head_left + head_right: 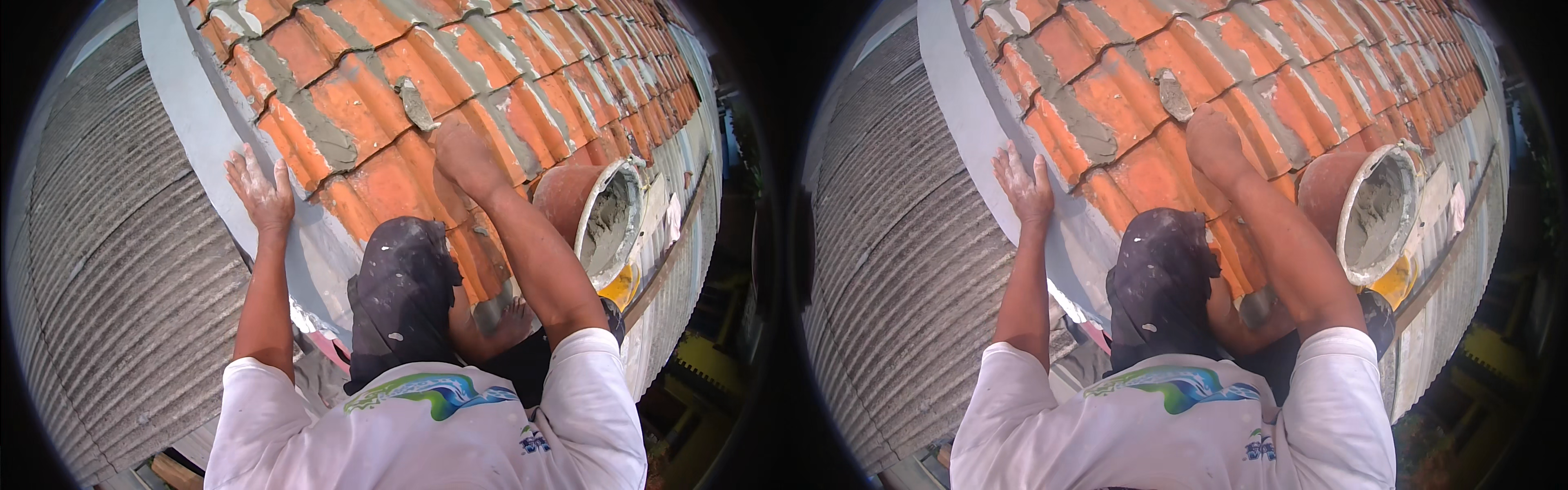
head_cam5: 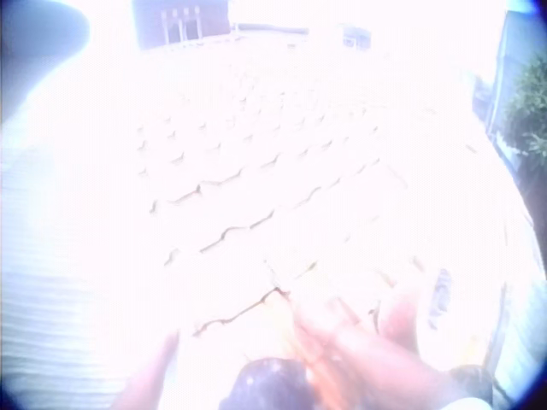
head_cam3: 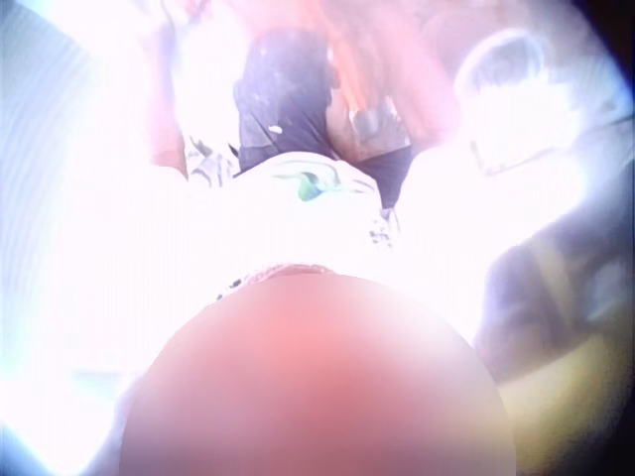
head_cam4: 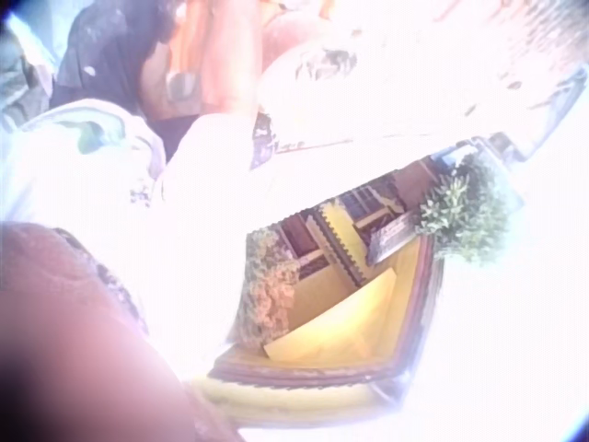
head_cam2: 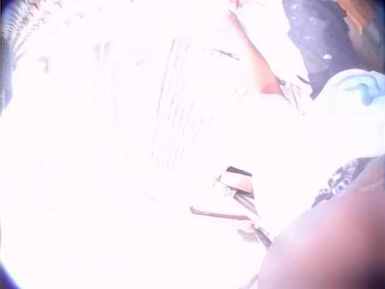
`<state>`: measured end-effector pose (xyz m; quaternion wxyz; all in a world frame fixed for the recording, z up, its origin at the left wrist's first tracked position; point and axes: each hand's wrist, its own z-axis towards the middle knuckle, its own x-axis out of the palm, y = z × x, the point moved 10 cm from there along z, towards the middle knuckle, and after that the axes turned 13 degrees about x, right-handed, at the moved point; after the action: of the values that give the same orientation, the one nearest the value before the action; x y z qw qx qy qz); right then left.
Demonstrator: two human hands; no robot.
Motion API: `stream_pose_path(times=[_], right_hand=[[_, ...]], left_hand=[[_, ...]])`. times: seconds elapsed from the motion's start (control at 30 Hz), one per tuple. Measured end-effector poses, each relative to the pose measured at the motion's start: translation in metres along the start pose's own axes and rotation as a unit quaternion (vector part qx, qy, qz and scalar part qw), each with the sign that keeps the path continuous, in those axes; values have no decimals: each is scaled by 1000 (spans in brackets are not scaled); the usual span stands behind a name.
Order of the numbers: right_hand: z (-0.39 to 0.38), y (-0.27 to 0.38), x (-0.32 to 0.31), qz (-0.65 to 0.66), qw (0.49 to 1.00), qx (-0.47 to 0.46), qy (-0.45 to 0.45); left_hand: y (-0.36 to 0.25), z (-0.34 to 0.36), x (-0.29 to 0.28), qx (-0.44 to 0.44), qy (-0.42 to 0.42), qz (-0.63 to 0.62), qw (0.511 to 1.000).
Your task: The person is on a tiled roof, using a trowel to scoop cement from a bucket and apply it to the gaps between the orange roof tiles. They repeatedly smooth the cement into the joints to seal them.
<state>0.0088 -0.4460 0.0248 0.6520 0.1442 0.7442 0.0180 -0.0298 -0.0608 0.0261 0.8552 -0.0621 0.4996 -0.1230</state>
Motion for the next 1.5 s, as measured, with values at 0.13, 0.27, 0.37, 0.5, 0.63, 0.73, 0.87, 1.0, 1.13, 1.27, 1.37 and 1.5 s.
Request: stream_pose_path(times=[0.13,0.27,0.37,0.5,0.63,0.73,0.87,1.0,1.13,1.27,1.37,1.5], right_hand=[[12,5,7,16,997,-42,70],[19,-15,-6,-25,976,-126,175],[23,-45,-16,55,968,-93,226],[29,-50,-10,129,970,-74,190],[29,-36,-13,129,968,-142,164],[30,-46,-25,139,957,-131,218],[37,-48,-25,237,926,-20,295],[54,2,-27,106,970,-127,178],[51,-20,-28,97,964,-110,223],[42,-54,-37,206,951,-79,215],[45,-50,-17,223,950,-36,216],[57,-8,-13,175,958,-78,215]], left_hand=[[-7,6,-2,24,-22,-25,999],[-10,8,-5,28,-21,-46,998],[-11,8,-6,29,-22,-52,998],[-12,9,-5,38,-26,-59,997],[-11,8,-4,38,-18,-49,998],[-11,9,-1,34,-12,-49,998],[-12,8,-3,39,-11,-51,998],[-13,9,-4,41,-6,-49,998],[-17,10,-5,52,-10,-57,997],[-15,7,-5,43,-11,-62,997],[-16,8,-6,55,-20,-56,997],[-14,8,-5,45,-14,-57,997]])
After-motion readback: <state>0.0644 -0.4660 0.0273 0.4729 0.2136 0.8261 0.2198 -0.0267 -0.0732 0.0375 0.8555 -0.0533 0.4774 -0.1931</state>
